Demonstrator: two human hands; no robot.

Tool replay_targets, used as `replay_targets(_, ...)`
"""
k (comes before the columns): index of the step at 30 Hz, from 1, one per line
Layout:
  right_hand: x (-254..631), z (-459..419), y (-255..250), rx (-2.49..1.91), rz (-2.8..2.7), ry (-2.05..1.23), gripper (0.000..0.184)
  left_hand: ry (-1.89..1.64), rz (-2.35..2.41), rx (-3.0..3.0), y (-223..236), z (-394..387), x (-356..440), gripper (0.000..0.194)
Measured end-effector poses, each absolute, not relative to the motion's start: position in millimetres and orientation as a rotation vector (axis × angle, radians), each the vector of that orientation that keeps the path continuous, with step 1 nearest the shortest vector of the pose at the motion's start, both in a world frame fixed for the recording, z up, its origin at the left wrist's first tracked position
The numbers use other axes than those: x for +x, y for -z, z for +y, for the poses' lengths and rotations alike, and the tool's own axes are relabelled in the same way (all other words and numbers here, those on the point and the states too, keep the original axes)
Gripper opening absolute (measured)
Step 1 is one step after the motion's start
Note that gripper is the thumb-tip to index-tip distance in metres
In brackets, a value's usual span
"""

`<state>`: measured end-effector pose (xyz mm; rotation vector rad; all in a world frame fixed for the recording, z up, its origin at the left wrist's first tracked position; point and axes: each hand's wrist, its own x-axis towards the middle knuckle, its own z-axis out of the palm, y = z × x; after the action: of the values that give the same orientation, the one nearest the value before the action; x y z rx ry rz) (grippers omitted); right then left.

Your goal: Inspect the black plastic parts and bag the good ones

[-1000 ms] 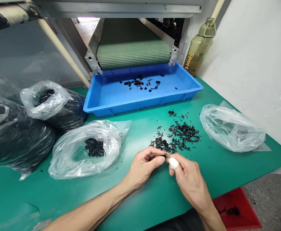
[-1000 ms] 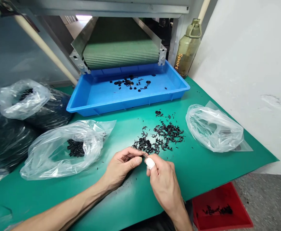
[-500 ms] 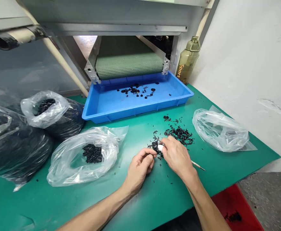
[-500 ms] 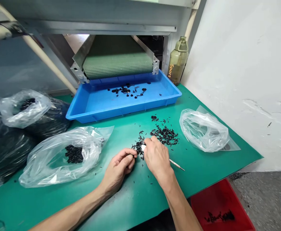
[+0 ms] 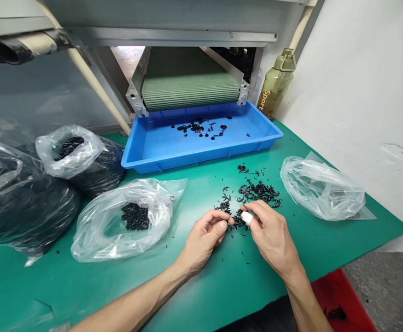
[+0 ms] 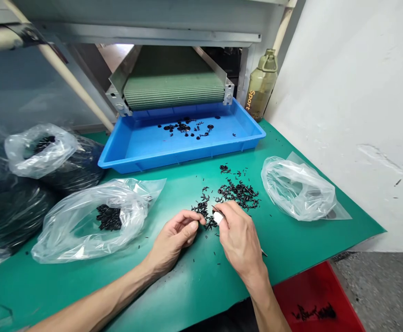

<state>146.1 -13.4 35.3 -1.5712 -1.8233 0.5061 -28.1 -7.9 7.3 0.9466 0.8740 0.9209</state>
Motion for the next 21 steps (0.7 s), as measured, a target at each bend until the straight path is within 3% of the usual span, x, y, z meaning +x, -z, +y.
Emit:
replay_targets(4, 147, -19, -34, -1.584, -1.798, -0.549, 0.032, -0.941, 0.819, 0.942, -9, -9, -26, 0.042)
replay_targets(7, 147, -22, -33, -1.606, -1.784, -0.548, 0.031, -0.891, 0.896, 0.982, -10, -9, -25, 0.034)
replay_targets(15, 138, -27, -39, -1.509, -1.773, -0.66, 0.029, -0.84, 0.877, 0.962, -11, -9, -27, 0.038)
replay_targets(21, 127, -34, -45, -1.453, -1.821, -0.693, 0.037, -0.873, 0.866, 0.919, -6, -8, -29, 0.035)
